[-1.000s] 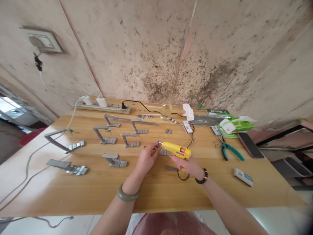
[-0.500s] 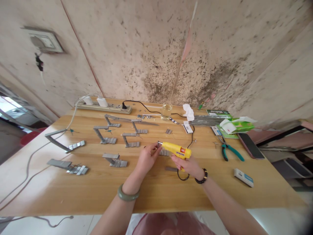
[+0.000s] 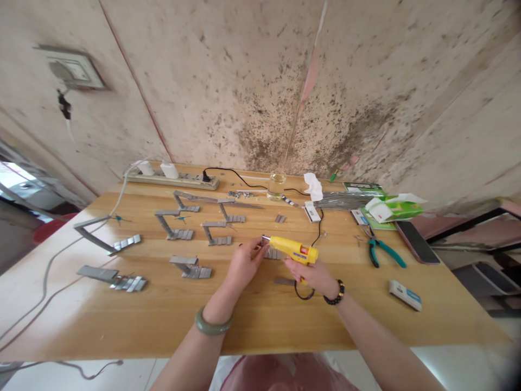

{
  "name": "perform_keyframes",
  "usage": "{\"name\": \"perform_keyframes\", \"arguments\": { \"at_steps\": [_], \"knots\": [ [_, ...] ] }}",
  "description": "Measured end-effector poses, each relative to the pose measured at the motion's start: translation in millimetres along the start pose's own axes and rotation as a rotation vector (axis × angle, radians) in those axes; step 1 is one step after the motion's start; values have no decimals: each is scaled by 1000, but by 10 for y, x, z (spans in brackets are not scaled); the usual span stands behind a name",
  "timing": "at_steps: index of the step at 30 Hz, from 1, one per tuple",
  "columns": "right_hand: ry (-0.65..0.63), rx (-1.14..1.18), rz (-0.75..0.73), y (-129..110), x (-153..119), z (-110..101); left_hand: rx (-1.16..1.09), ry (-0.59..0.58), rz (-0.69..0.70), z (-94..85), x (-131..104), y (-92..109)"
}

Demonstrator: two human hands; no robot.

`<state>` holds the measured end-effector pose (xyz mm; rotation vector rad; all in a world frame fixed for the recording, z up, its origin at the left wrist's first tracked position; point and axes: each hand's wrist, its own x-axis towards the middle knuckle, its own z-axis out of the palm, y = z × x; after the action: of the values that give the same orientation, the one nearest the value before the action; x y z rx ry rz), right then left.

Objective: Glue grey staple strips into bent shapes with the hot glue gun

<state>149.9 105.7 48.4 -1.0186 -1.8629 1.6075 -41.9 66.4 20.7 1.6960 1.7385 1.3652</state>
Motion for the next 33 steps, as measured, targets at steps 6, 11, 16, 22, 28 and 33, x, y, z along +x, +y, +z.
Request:
{"name": "perform_keyframes", "arguments": {
  "at_steps": [6, 11, 16, 22, 28, 33],
  "knots": [
    [4, -4, -5, -4, -2, -5, 15, -9, -10, -3, 4, 3],
    [3, -1, -9, 23, -23, -5, 1, 0, -8, 4, -6, -14],
    [-10, -13, -30, 55, -52, -23, -16, 0, 6, 1, -11, -10],
    [-4, -58, -3, 50, -91, -25, -29, -1, -7, -4, -10, 7],
    [9, -70, 2, -26, -122, -10, -39, 5, -5, 15, -12, -15],
    [8, -71, -5, -36, -121, -7, -25, 4, 2, 18, -4, -23]
  ]
}}
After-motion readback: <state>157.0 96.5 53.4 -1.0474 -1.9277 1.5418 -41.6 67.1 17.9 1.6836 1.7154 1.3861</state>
